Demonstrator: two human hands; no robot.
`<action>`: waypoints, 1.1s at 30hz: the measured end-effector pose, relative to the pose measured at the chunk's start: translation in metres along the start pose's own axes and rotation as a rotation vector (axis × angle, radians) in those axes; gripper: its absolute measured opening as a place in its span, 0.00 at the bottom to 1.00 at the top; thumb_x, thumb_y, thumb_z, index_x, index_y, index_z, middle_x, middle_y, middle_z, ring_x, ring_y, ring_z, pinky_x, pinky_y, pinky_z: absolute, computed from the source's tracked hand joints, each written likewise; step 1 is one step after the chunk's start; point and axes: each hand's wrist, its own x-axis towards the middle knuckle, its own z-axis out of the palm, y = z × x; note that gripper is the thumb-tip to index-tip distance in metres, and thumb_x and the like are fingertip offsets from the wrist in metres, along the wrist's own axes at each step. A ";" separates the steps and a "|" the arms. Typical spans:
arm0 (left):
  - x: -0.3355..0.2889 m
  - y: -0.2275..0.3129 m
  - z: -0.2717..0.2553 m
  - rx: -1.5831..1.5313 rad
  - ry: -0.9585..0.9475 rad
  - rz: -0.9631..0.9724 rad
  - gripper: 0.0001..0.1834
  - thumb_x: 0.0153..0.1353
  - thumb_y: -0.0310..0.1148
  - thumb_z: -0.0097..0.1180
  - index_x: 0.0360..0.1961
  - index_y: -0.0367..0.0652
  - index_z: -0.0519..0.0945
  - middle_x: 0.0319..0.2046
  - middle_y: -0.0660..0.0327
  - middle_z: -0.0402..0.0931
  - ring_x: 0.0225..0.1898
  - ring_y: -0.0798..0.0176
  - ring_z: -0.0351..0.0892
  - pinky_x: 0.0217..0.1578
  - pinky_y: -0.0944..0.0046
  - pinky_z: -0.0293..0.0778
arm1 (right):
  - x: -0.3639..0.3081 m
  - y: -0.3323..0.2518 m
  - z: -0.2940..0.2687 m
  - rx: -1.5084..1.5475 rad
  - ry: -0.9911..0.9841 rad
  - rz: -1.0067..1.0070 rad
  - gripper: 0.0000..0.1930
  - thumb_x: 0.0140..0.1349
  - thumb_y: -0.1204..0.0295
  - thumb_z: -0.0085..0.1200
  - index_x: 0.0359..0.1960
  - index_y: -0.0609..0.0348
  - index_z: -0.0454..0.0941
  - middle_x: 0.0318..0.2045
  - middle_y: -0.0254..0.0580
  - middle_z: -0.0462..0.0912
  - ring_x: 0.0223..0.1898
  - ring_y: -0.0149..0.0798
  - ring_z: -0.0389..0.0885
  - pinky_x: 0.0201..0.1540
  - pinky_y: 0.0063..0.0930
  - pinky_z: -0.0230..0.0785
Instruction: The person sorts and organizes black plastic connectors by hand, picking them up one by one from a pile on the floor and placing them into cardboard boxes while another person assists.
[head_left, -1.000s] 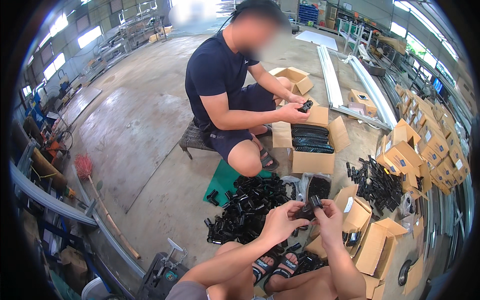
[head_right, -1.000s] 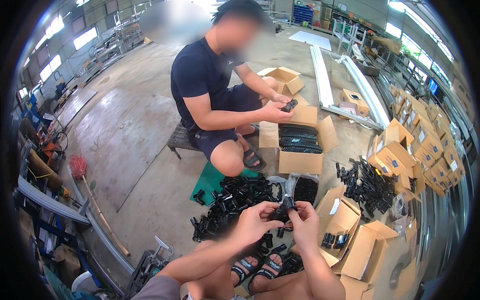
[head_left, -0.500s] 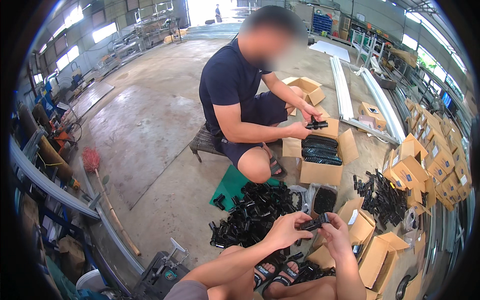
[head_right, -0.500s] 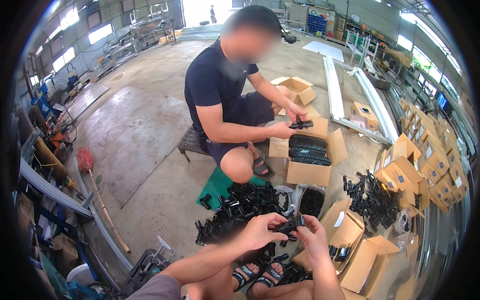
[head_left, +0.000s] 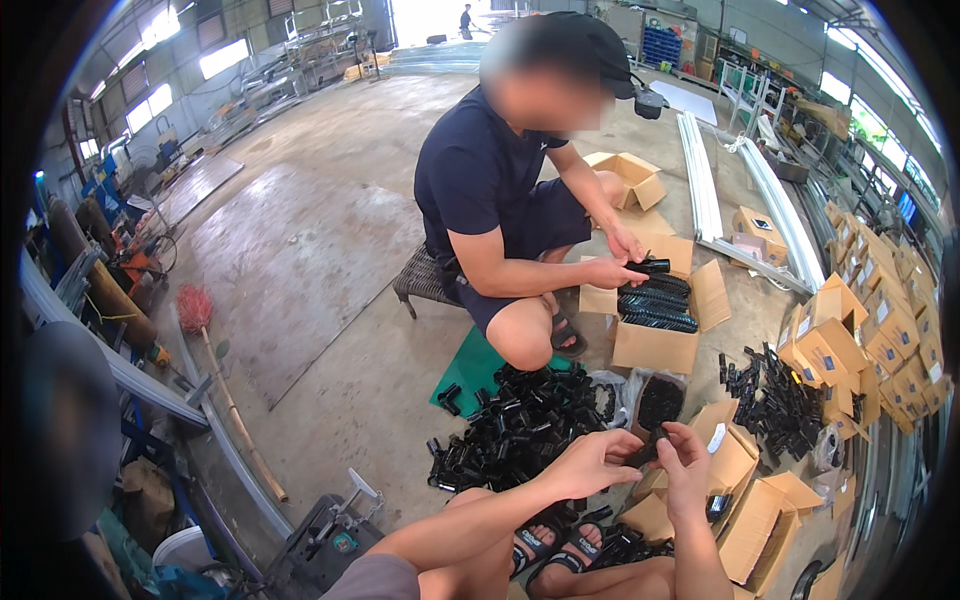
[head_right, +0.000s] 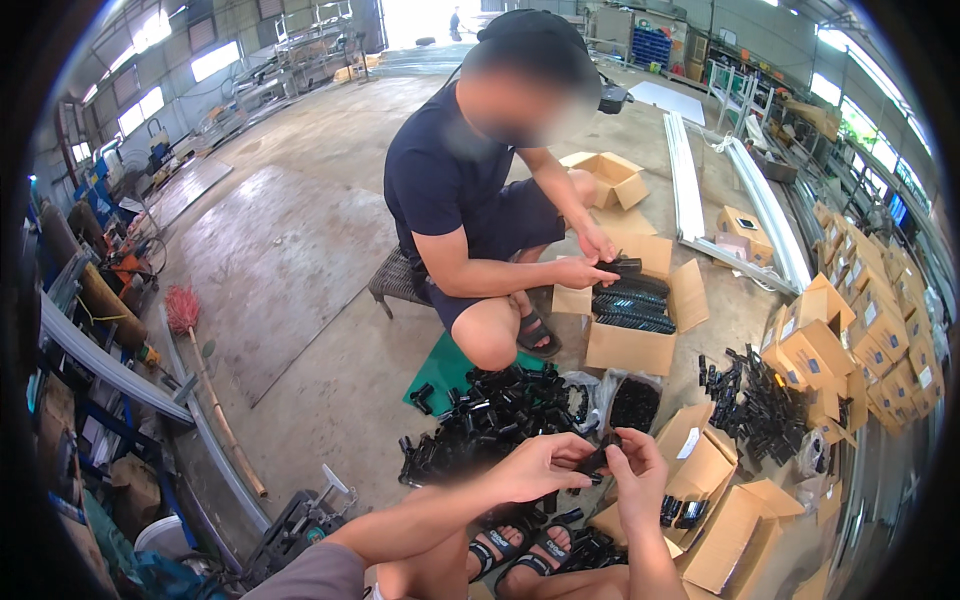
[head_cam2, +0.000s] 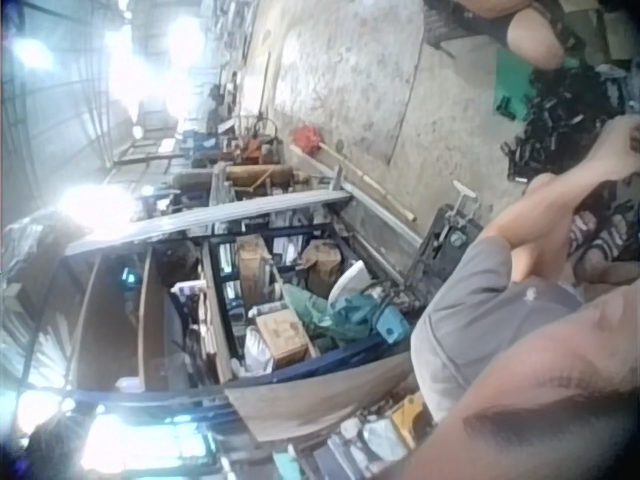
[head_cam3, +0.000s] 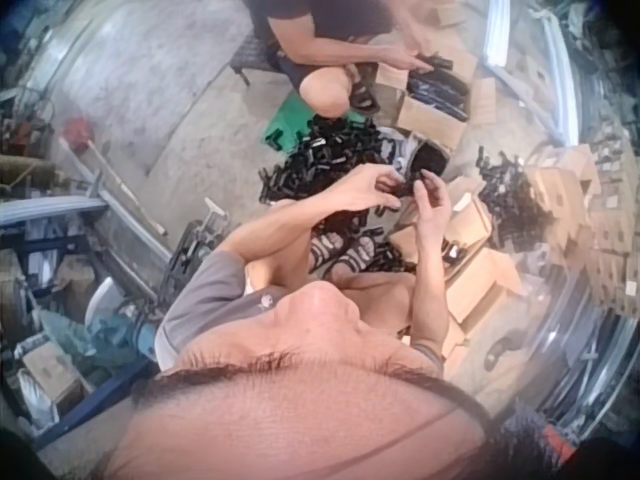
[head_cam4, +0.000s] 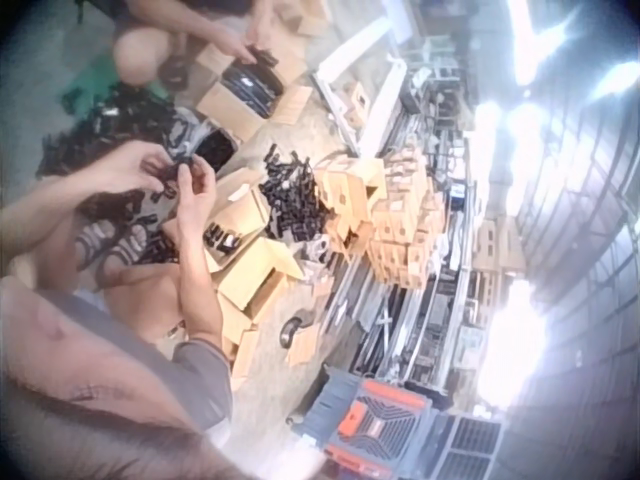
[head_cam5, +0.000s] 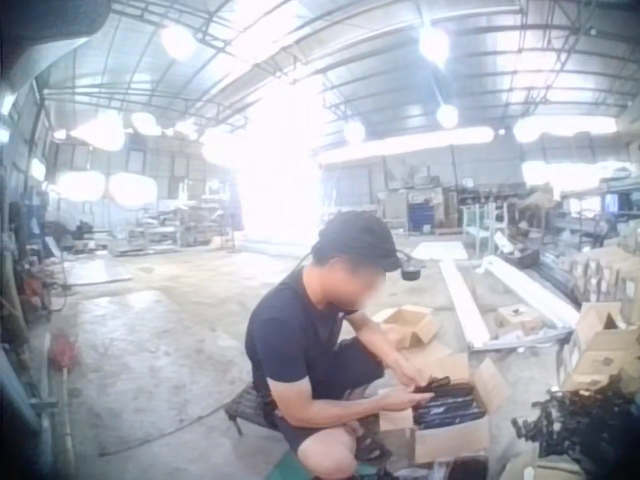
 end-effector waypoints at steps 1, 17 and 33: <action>0.000 0.000 0.000 -0.018 -0.015 -0.007 0.25 0.58 0.25 0.70 0.56 0.33 0.75 0.50 0.52 0.81 0.54 0.62 0.80 0.57 0.60 0.77 | 0.000 0.001 -0.001 -0.013 0.003 -0.008 0.14 0.67 0.76 0.59 0.53 0.63 0.78 0.38 0.35 0.79 0.37 0.27 0.80 0.36 0.22 0.78; -0.004 0.011 0.000 0.062 -0.037 0.028 0.27 0.63 0.26 0.65 0.62 0.34 0.70 0.53 0.51 0.79 0.56 0.60 0.79 0.56 0.60 0.77 | -0.004 0.001 -0.004 -0.136 0.045 -0.085 0.16 0.65 0.77 0.62 0.53 0.66 0.82 0.41 0.36 0.84 0.40 0.26 0.80 0.44 0.20 0.73; -0.002 0.010 0.015 -0.185 -0.049 0.000 0.26 0.59 0.23 0.68 0.58 0.32 0.73 0.48 0.54 0.82 0.50 0.64 0.82 0.53 0.63 0.77 | -0.009 -0.020 -0.002 -0.277 0.092 -0.143 0.14 0.63 0.79 0.62 0.50 0.68 0.84 0.42 0.40 0.84 0.42 0.29 0.81 0.46 0.20 0.73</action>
